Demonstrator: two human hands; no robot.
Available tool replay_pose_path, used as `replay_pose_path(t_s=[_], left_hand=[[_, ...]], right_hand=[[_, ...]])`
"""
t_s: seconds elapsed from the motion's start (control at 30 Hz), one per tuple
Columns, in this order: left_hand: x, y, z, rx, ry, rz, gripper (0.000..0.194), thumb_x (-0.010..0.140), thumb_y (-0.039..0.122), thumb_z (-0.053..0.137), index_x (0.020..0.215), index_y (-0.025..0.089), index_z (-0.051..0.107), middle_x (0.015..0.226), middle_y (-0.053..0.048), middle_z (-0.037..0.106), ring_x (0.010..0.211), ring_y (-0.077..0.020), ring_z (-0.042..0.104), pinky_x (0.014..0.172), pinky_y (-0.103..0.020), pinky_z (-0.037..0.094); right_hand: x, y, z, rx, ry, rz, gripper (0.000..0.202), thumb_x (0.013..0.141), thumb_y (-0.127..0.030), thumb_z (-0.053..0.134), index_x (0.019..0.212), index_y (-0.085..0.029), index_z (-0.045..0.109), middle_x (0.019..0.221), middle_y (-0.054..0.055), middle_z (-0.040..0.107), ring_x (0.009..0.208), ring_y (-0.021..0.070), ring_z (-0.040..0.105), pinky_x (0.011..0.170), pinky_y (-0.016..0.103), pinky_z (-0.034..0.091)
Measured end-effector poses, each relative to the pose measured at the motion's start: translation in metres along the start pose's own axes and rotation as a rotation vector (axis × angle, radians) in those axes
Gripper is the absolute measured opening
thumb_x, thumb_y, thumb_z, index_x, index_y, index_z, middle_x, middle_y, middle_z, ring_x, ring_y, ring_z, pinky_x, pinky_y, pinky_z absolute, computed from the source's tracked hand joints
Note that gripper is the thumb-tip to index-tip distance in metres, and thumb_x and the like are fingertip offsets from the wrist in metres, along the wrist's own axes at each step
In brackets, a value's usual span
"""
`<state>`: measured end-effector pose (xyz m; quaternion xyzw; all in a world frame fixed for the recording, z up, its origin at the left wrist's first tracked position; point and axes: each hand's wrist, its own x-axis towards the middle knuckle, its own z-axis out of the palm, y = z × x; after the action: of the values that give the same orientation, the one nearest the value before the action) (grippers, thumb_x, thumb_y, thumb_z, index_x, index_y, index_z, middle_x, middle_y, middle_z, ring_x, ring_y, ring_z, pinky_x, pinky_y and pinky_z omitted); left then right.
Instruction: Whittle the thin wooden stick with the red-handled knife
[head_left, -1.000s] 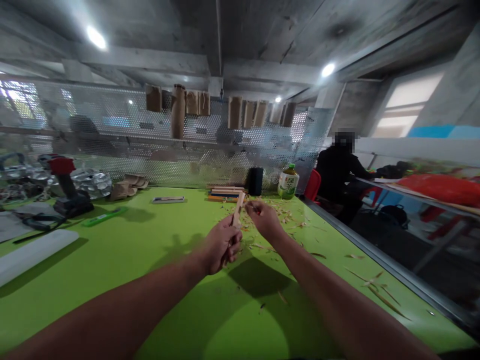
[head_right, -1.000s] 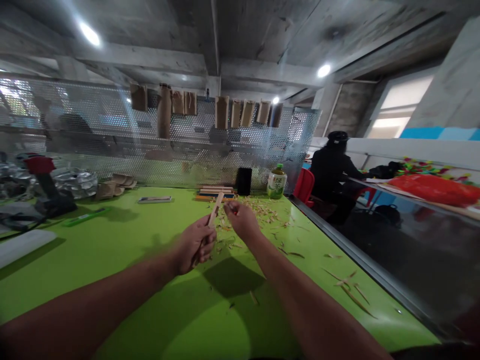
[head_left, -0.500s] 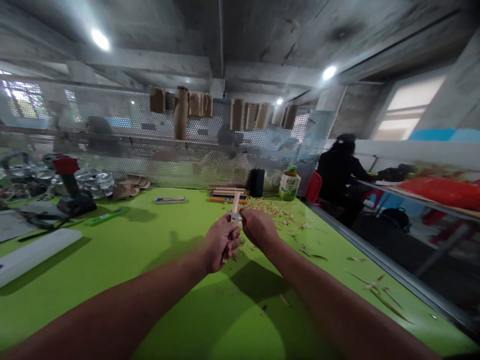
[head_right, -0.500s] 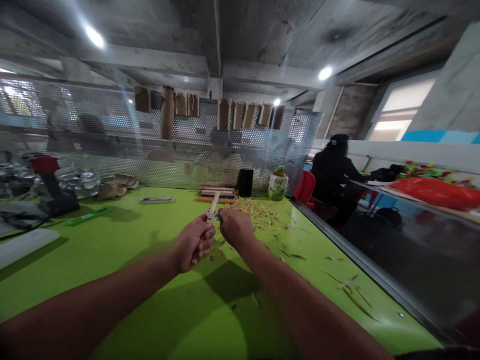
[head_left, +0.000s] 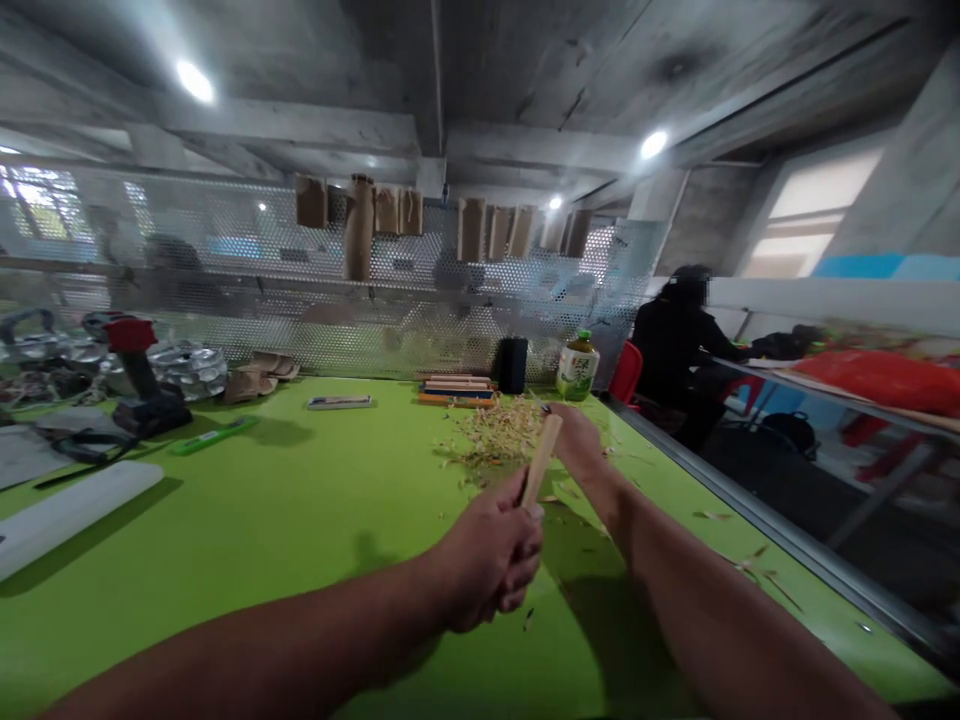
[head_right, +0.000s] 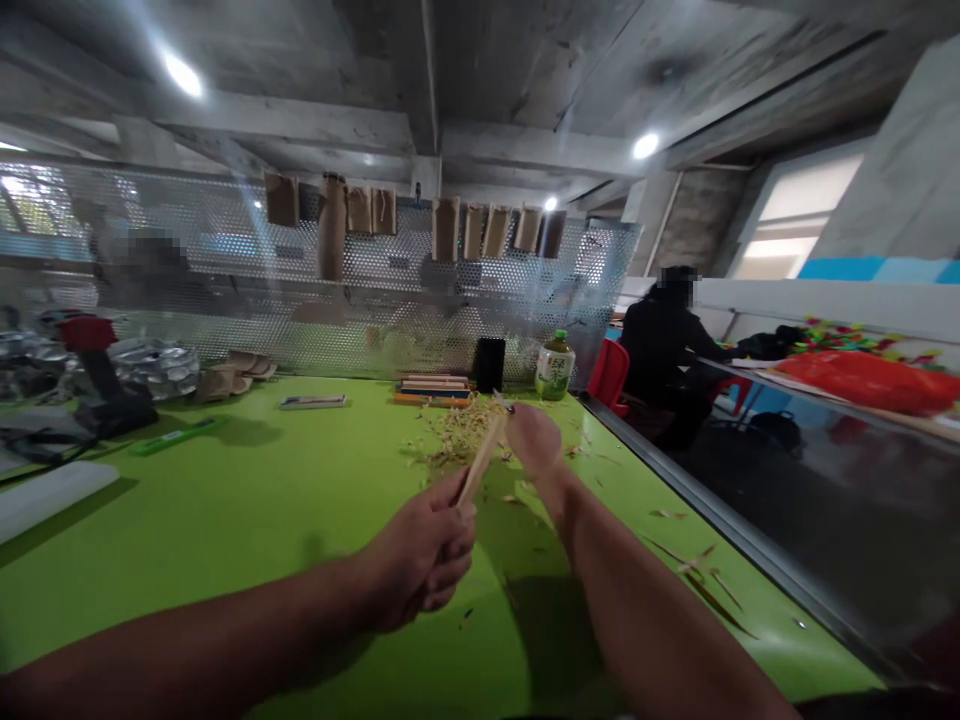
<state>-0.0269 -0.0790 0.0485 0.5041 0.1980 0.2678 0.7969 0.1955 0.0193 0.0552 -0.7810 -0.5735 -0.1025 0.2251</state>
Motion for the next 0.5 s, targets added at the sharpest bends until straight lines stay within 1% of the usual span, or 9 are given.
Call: replay_pose_path(t_s=[0.03,0.1,0.2,0.27,0.37,0.43,0.5], left_hand=[[0.002,0.000,-0.003,0.010,0.006,0.024,0.059,0.087,0.032,0.052,0.142,0.028,0.030,0.060,0.008,0.043,0.038,-0.0042,0.030,0.033,-0.014,0.026],[0.007,0.004,-0.016,0.024,0.069,0.080,0.059,0.088,0.031,0.051,0.143,0.027,0.029,0.062,0.007,0.044,0.039,-0.0040,0.031,0.033,-0.014,0.027],[0.015,0.012,-0.036,0.017,0.114,0.153,0.061,0.088,0.027,0.049,0.144,0.027,0.027,0.062,0.008,0.043,0.039,-0.0035,0.030,0.035,-0.013,0.028],[0.018,0.015,-0.044,0.028,0.116,0.195,0.061,0.087,0.026,0.050,0.144,0.027,0.028,0.063,0.008,0.043,0.039,-0.0035,0.031,0.035,-0.014,0.029],[0.020,0.016,-0.047,0.074,0.132,0.248,0.056,0.088,0.030,0.050,0.142,0.025,0.033,0.066,0.006,0.046,0.042,-0.0041,0.035,0.037,-0.014,0.032],[0.020,0.016,-0.046,0.102,0.158,0.262,0.052,0.089,0.031,0.049,0.140,0.023,0.037,0.068,0.005,0.049,0.043,-0.0045,0.036,0.038,-0.014,0.034],[0.021,0.016,-0.046,0.122,0.183,0.271,0.051,0.090,0.032,0.049,0.139,0.021,0.038,0.069,0.004,0.050,0.044,-0.0049,0.038,0.038,-0.014,0.035]], right_hand=[[0.004,0.004,0.001,0.000,-0.009,0.048,0.036,0.091,-0.027,0.038,0.100,-0.015,0.070,0.091,0.016,0.069,0.082,0.0239,0.064,0.067,0.029,0.040],[0.007,0.005,0.004,0.000,-0.025,0.106,0.037,0.091,-0.031,0.037,0.103,-0.017,0.069,0.095,0.015,0.070,0.085,0.0242,0.064,0.067,0.029,0.040],[0.005,-0.006,0.009,0.027,-0.021,0.082,0.035,0.091,-0.031,0.040,0.106,-0.019,0.069,0.095,0.013,0.070,0.086,0.0227,0.064,0.069,0.027,0.040],[0.002,-0.012,0.011,0.046,-0.016,0.048,0.034,0.091,-0.031,0.040,0.104,-0.019,0.070,0.094,0.013,0.071,0.084,0.0215,0.065,0.069,0.026,0.039],[-0.002,-0.013,0.011,0.109,0.013,0.021,0.035,0.091,-0.034,0.041,0.103,-0.020,0.070,0.093,0.011,0.072,0.082,0.0209,0.065,0.068,0.025,0.040],[-0.004,-0.013,0.011,0.174,0.044,0.013,0.035,0.090,-0.036,0.042,0.106,-0.020,0.070,0.092,0.010,0.072,0.082,0.0207,0.065,0.069,0.025,0.041],[-0.006,-0.014,0.010,0.249,0.076,-0.010,0.035,0.089,-0.034,0.043,0.109,-0.020,0.069,0.093,0.009,0.072,0.084,0.0201,0.065,0.071,0.025,0.042]])
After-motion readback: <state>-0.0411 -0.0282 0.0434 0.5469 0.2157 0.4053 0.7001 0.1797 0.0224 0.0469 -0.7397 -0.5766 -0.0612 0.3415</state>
